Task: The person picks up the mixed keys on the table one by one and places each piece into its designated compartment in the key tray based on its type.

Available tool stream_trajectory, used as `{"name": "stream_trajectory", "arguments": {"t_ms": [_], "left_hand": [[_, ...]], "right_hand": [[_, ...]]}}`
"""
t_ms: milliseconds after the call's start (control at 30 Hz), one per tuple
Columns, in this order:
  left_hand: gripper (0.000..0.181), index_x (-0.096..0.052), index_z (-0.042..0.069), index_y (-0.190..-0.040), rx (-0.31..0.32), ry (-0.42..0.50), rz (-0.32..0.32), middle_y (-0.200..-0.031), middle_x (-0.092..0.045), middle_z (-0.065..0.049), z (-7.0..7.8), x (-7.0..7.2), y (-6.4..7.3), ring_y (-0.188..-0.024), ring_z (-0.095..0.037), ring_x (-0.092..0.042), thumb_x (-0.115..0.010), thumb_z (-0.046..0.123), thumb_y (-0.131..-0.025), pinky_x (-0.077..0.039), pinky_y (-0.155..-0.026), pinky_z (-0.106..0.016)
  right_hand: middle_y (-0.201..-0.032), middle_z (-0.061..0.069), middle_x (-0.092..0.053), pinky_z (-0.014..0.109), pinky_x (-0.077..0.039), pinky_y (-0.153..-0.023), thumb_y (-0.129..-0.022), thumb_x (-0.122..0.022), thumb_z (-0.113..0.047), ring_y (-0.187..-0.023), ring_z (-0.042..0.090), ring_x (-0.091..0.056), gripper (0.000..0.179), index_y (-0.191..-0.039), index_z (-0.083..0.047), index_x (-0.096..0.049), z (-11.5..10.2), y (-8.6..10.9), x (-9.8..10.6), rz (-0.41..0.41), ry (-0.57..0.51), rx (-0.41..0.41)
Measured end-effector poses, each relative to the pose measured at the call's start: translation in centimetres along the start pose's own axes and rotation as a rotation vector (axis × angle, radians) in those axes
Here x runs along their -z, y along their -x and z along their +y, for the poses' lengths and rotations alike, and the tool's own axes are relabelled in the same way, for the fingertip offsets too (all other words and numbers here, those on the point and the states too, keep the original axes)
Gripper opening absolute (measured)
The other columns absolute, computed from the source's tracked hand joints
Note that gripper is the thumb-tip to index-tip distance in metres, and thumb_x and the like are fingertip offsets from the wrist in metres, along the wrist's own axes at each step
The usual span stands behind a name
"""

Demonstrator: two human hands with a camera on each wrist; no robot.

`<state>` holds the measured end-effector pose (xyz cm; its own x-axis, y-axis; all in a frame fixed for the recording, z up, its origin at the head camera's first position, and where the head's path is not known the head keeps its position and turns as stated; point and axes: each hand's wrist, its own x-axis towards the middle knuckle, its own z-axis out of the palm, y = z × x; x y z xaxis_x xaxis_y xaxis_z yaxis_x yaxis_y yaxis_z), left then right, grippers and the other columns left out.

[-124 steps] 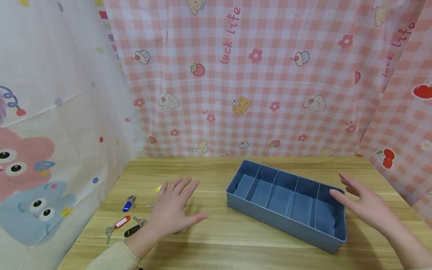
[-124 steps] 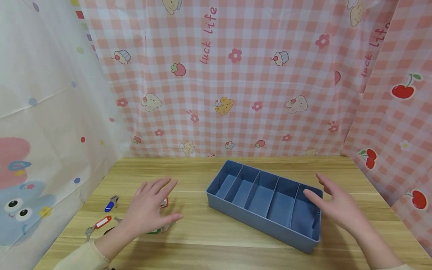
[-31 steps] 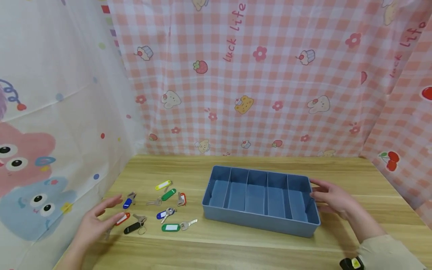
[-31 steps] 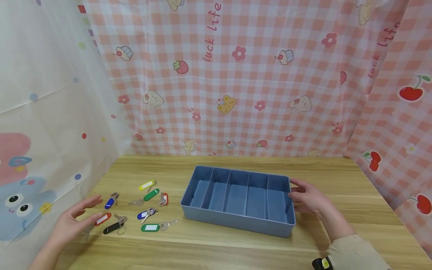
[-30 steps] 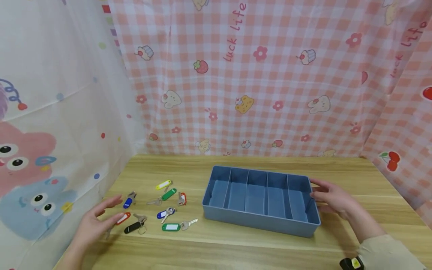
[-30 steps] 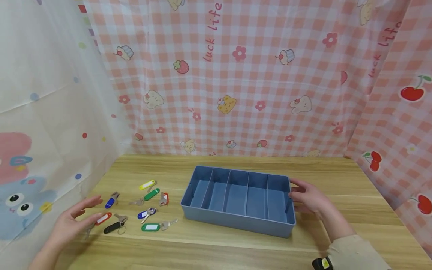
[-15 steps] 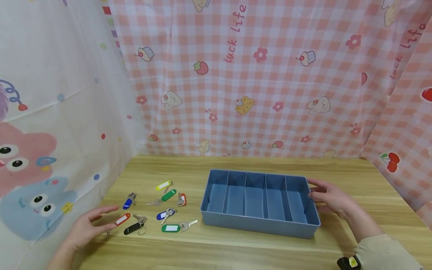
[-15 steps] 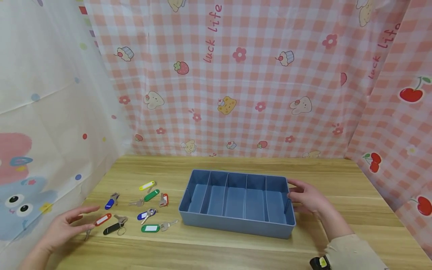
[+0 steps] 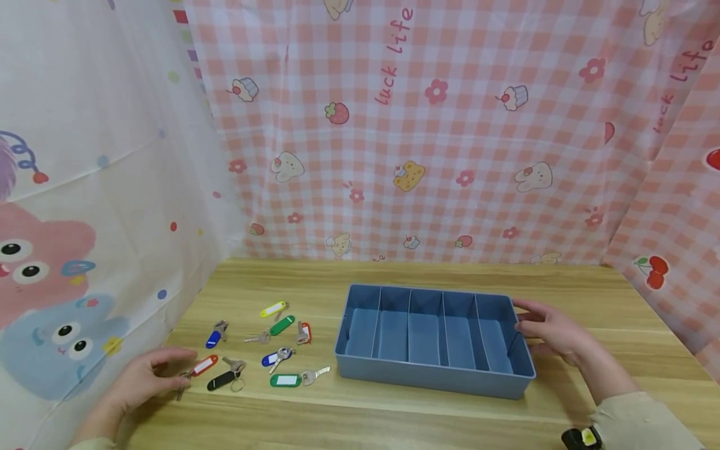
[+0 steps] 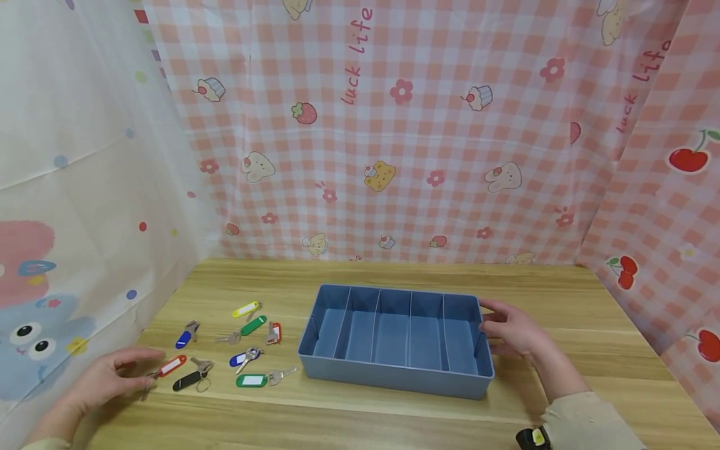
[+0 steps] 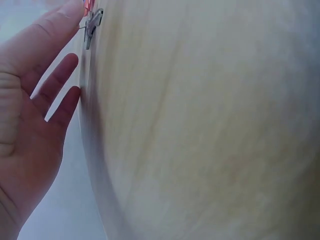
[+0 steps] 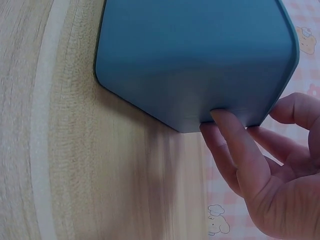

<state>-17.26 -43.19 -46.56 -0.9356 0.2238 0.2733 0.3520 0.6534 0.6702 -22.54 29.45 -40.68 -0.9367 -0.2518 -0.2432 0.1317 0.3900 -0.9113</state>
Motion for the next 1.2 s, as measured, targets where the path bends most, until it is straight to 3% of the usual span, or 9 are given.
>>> {"name": "stream_trajectory", "arguments": {"t_ms": [233,467,700,1033,1200], "left_hand": [[0.032,-0.075,0.006,-0.1,-0.022,-0.056,-0.008,-0.101,-0.07,0.012,-0.18,0.07,0.02,-0.097,0.009,-0.055,-0.087,0.005,-0.071,-0.034,-0.083,-0.004],[0.024,-0.077,0.01,-0.095,0.05,-0.097,-0.017,-0.096,-0.07,0.011,0.02,0.05,-0.14,-0.092,0.005,-0.057,-0.087,0.01,-0.073,-0.039,-0.08,-0.01],[0.019,-0.077,0.006,-0.09,0.082,-0.096,-0.02,-0.09,-0.07,0.009,-0.31,-0.22,-0.24,-0.085,0.002,-0.057,-0.086,0.005,-0.073,-0.043,-0.075,-0.014],[0.008,-0.076,0.007,-0.084,0.222,-0.114,-0.056,-0.083,-0.07,-0.003,0.31,-0.34,-0.68,-0.079,-0.001,-0.057,-0.082,0.006,-0.079,-0.047,-0.074,-0.025],[0.008,-0.075,0.005,-0.084,0.21,-0.081,-0.024,-0.084,-0.07,0.002,0.36,-0.55,-0.83,-0.081,0.0,-0.058,-0.082,0.005,-0.079,-0.046,-0.075,-0.02]], "right_hand": [[-0.144,0.045,-0.025,0.048,-0.055,-0.085,-0.1,-0.052,-0.008,-0.118,0.037,-0.054,0.068,-0.152,0.011,-0.013,-0.01,-0.06,0.09,0.001,0.002,0.003],[-0.144,0.045,-0.024,0.047,-0.055,-0.085,-0.1,-0.052,-0.007,-0.118,0.035,-0.054,0.067,-0.152,0.012,-0.012,0.07,-0.14,0.16,-0.005,-0.008,0.004],[-0.144,0.045,-0.025,0.048,-0.054,-0.085,-0.099,-0.052,-0.007,-0.118,0.036,-0.054,0.068,-0.152,0.011,-0.013,0.11,-0.13,0.16,-0.005,-0.011,0.004],[-0.144,0.044,-0.026,0.049,-0.054,-0.086,-0.098,-0.055,-0.008,-0.12,0.038,-0.052,0.071,-0.152,0.01,-0.014,0.24,-0.16,0.13,-0.003,-0.027,0.001],[-0.144,0.044,-0.026,0.05,-0.054,-0.086,-0.098,-0.055,-0.007,-0.118,0.037,-0.053,0.07,-0.152,0.01,-0.015,0.21,-0.22,0.1,-0.001,-0.022,-0.002]]}}
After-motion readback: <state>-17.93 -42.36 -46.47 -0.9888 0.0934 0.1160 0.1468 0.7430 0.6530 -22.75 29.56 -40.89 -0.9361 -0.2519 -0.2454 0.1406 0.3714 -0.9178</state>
